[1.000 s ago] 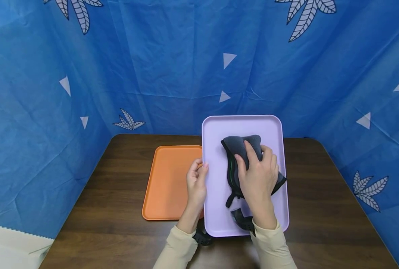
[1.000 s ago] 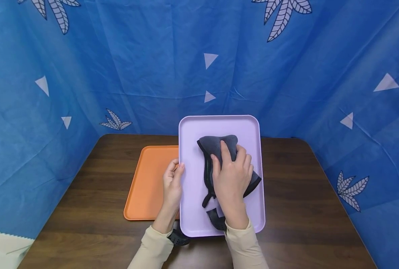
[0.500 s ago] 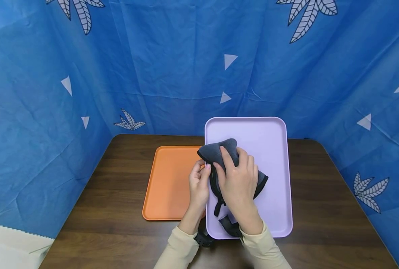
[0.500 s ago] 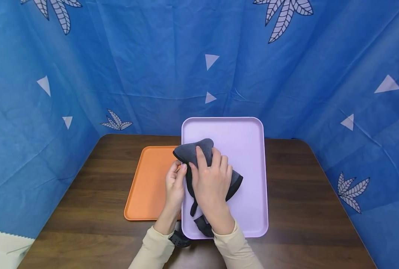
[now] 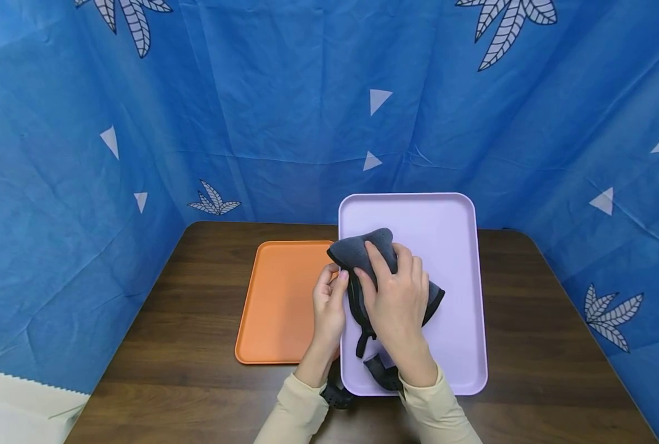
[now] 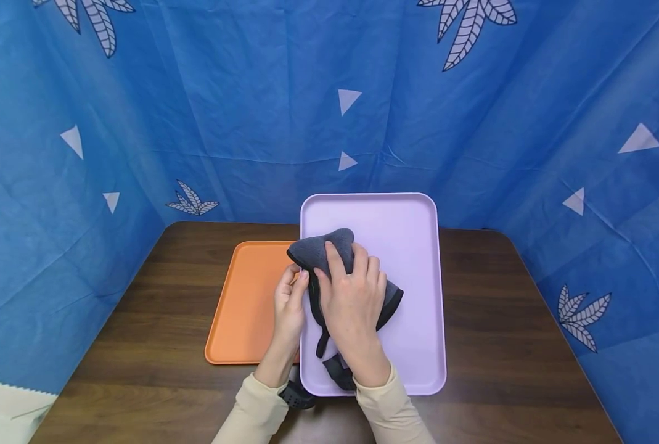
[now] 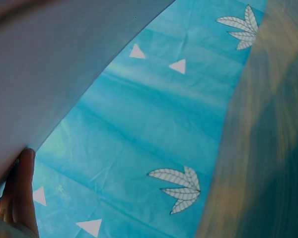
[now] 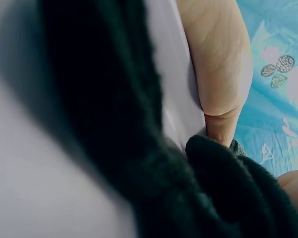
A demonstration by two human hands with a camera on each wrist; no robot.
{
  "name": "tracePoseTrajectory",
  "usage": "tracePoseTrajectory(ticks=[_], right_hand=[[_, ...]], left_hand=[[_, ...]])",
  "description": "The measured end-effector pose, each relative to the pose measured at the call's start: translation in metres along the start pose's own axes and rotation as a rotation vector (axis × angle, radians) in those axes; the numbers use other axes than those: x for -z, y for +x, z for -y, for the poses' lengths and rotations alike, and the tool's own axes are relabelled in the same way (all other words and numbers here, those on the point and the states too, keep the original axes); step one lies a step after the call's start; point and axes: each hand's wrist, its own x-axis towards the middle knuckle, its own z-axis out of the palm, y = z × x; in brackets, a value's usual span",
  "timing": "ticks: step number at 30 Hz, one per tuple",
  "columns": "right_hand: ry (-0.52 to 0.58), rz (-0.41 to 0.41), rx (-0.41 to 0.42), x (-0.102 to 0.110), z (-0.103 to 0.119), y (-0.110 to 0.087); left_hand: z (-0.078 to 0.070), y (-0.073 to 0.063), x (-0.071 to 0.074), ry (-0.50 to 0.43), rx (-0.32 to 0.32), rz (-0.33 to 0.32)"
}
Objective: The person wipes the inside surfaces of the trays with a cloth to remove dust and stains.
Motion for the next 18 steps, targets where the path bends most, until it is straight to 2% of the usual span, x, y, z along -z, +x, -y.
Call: tracePoseTrajectory(ticks=[6,13,18], right_hand=[[0.012,-0.004,0.002,0.002,-0.001,0.001],[0.017,-0.011,-0.016,0.005,-0.006,0.002],[0.014,-0.017,-0.06,0.011,-0.017,0.003]], left_hand=[[0.0,0.0,0.0,0.009,0.01,-0.005],[0.0,-0.001,-0.001,-0.08,0.043,0.001],[0.0,-0.001,-0.001,-0.05,0.024,-0.019]])
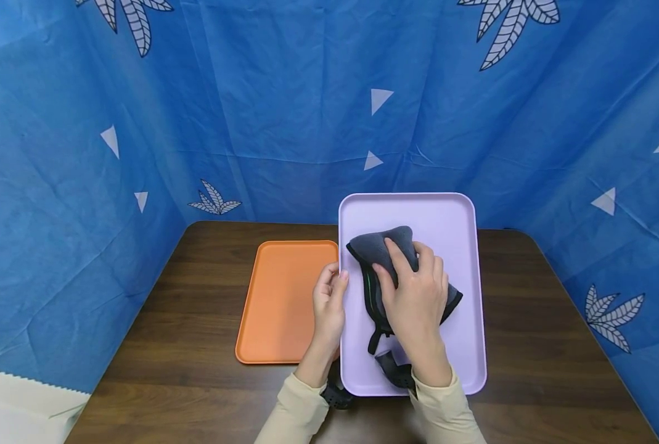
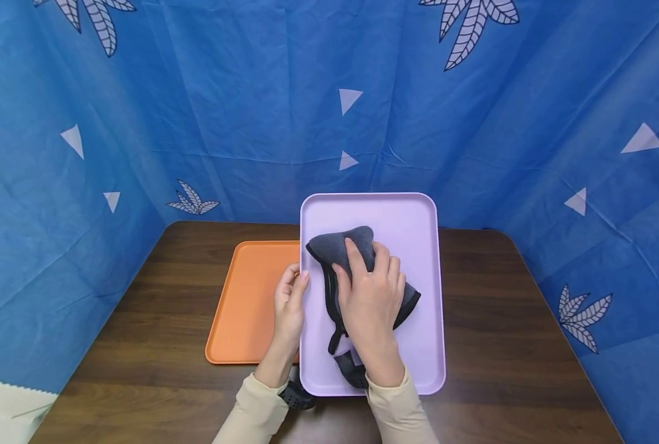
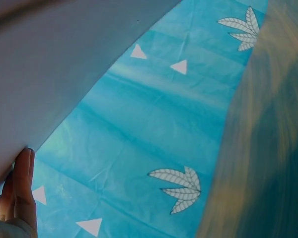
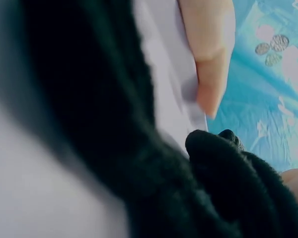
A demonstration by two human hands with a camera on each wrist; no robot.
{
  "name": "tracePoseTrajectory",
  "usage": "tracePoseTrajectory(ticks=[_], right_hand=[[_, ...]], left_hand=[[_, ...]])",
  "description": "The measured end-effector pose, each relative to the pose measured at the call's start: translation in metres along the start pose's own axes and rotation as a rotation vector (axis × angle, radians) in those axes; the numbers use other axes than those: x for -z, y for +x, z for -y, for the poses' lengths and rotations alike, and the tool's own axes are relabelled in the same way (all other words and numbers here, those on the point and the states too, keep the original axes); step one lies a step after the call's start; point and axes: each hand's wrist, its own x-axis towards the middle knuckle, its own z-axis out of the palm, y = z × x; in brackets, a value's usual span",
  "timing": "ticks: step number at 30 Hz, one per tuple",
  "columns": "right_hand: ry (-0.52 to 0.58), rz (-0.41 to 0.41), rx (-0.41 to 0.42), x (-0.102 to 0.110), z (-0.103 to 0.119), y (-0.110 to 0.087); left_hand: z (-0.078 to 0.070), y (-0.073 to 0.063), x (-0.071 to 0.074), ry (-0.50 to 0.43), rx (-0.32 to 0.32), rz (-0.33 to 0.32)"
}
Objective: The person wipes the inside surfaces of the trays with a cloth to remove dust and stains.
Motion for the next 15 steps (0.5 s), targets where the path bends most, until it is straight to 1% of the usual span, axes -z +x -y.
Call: tracePoseTrajectory(ticks=[3,8,12,15], right_hand=[[-0.007,0.005,-0.044,0.006,-0.009,0.0],[-0.034,0.007,-0.158,0.017,-0.025,0.001],[-0.05,-0.013,-0.245,0.024,-0.036,0.0],[-0.048,-0.02,-0.282,0.028,-0.042,-0.001]], left_hand=[[0.0,0.0,0.001,0.028,-0.021,-0.012],[-0.001,0.001,0.004,0.037,-0.027,-0.019],[-0.002,0.003,0.005,0.03,-0.033,-0.03],[-0.003,0.004,0.006,0.019,-0.038,-0.033]])
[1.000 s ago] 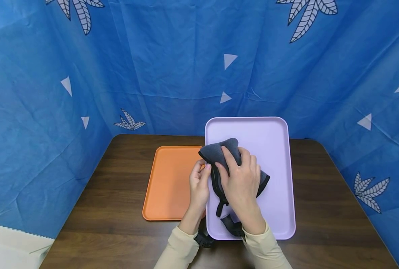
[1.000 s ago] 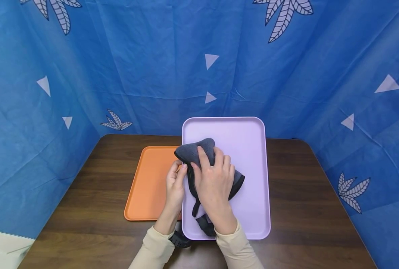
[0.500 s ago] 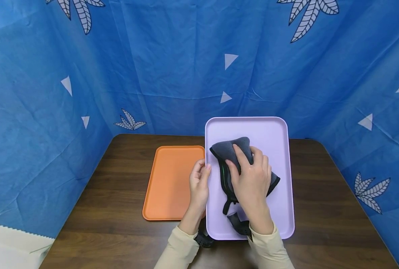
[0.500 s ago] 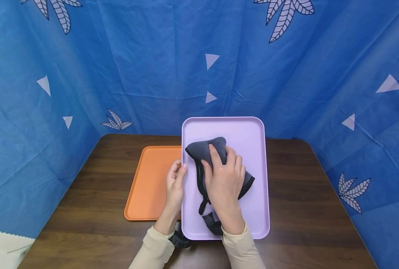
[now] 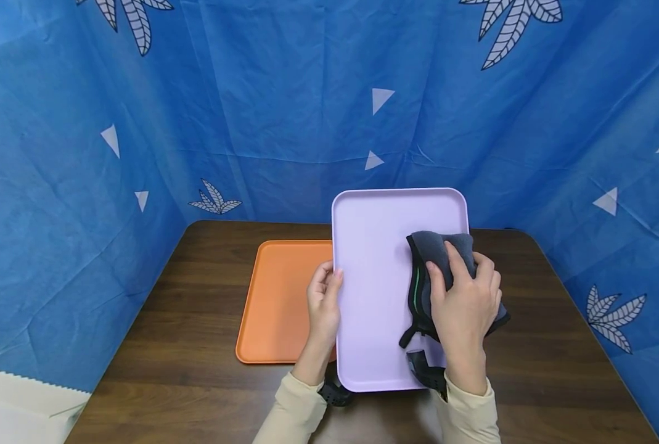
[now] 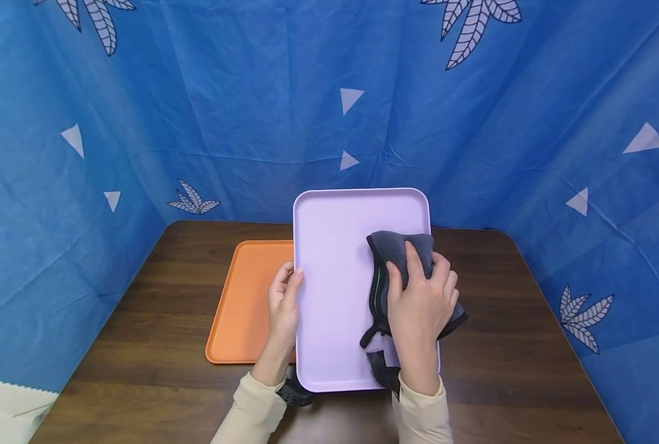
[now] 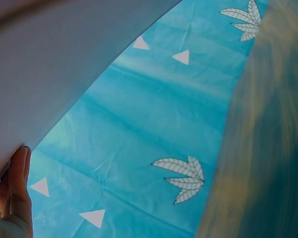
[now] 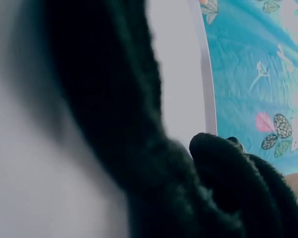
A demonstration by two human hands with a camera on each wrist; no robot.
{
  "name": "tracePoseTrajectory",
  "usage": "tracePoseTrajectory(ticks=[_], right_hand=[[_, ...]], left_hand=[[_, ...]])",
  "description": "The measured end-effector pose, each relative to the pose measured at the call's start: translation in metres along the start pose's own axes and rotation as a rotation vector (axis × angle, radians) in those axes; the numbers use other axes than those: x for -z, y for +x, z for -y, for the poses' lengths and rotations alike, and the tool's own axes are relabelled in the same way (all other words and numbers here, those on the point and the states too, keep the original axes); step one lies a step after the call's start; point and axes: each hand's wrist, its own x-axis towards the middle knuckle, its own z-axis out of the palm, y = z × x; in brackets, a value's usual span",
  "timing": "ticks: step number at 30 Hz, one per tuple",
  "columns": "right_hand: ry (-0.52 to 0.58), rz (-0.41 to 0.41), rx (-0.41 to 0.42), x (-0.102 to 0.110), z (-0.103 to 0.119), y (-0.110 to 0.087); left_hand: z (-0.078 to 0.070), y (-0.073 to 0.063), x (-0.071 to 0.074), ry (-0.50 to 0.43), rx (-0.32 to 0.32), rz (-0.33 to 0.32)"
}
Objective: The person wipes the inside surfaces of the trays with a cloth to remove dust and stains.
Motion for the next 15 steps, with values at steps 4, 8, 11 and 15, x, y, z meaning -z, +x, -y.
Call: tracePoseTrajectory(ticks=[4,8,11,15], right_hand=[[0.001,0.01,-0.018,0.0015,-0.0039,-0.0008],[-0.007,0.004,-0.021,0.0003,-0.0043,-0.0023],[-0.013,-0.001,-0.016,-0.0018,-0.0028,-0.0036],[-0.017,0.007,0.002,-0.005,0.0022,-0.0065]], left_hand=[[-0.0002,0.0004,0.0002,0.007,-0.006,0.007],[-0.0006,-0.0001,-0.0001,0.018,-0.003,0.013],[-0.0011,-0.0006,-0.0003,0.019,0.003,0.013],[-0.0011,-0.0009,-0.0008,0.013,0.01,0.012]])
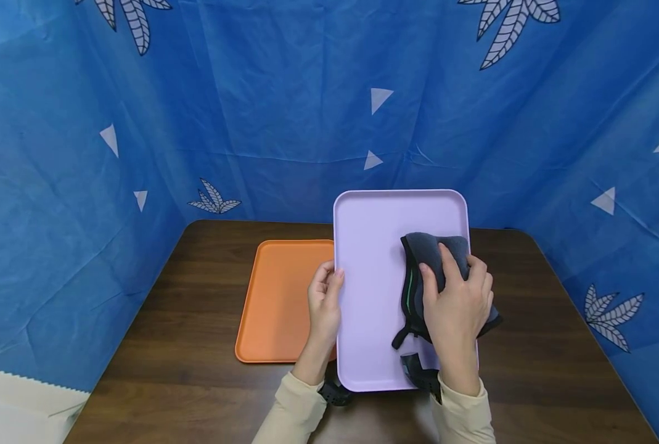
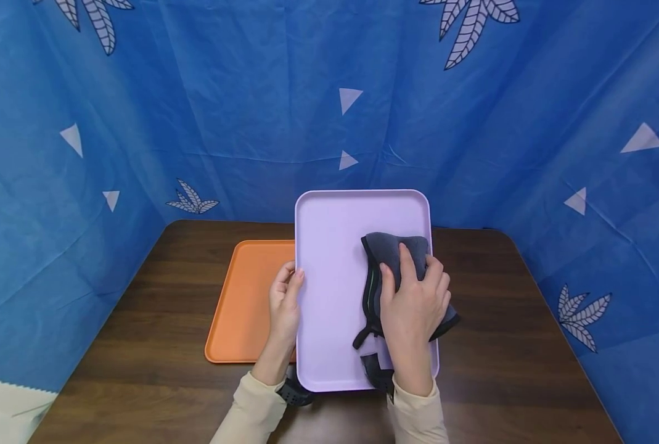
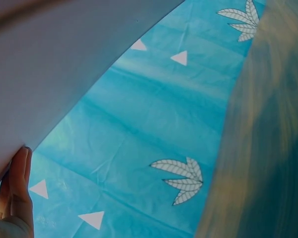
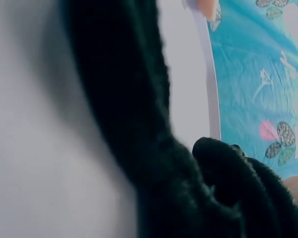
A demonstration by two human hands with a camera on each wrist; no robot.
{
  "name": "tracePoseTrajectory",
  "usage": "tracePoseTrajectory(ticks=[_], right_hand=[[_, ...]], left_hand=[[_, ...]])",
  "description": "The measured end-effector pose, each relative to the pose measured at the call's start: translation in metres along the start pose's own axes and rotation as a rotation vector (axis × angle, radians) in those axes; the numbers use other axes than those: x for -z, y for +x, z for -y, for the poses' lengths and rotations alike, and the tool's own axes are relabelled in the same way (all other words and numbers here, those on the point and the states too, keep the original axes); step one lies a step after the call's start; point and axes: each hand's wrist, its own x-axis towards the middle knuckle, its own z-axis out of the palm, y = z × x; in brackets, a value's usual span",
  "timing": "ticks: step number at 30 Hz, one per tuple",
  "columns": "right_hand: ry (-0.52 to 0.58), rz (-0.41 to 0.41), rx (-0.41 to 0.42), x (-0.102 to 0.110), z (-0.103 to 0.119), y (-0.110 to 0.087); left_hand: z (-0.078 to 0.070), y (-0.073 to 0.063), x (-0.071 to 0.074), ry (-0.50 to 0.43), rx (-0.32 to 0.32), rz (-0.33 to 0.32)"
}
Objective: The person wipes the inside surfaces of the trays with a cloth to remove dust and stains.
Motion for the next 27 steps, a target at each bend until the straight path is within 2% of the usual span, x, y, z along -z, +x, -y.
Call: tracePoseTrajectory(ticks=[6,15,20,27], right_hand=[[0.0,0.022,0.092,-0.008,0.014,-0.007],[0.016,0.006,0.233,-0.017,0.037,-0.015],[0.013,0.027,0.283,-0.021,0.052,-0.02],[0.003,0.059,0.321,-0.023,0.064,-0.025]], left_hand=[[0.0,0.0,-0.001,0.012,0.001,-0.004],[0.002,-0.002,-0.002,-0.001,-0.019,-0.009],[0.002,-0.002,-0.004,-0.008,-0.025,0.0],[0.001,-0.002,-0.003,0.034,-0.021,-0.004]])
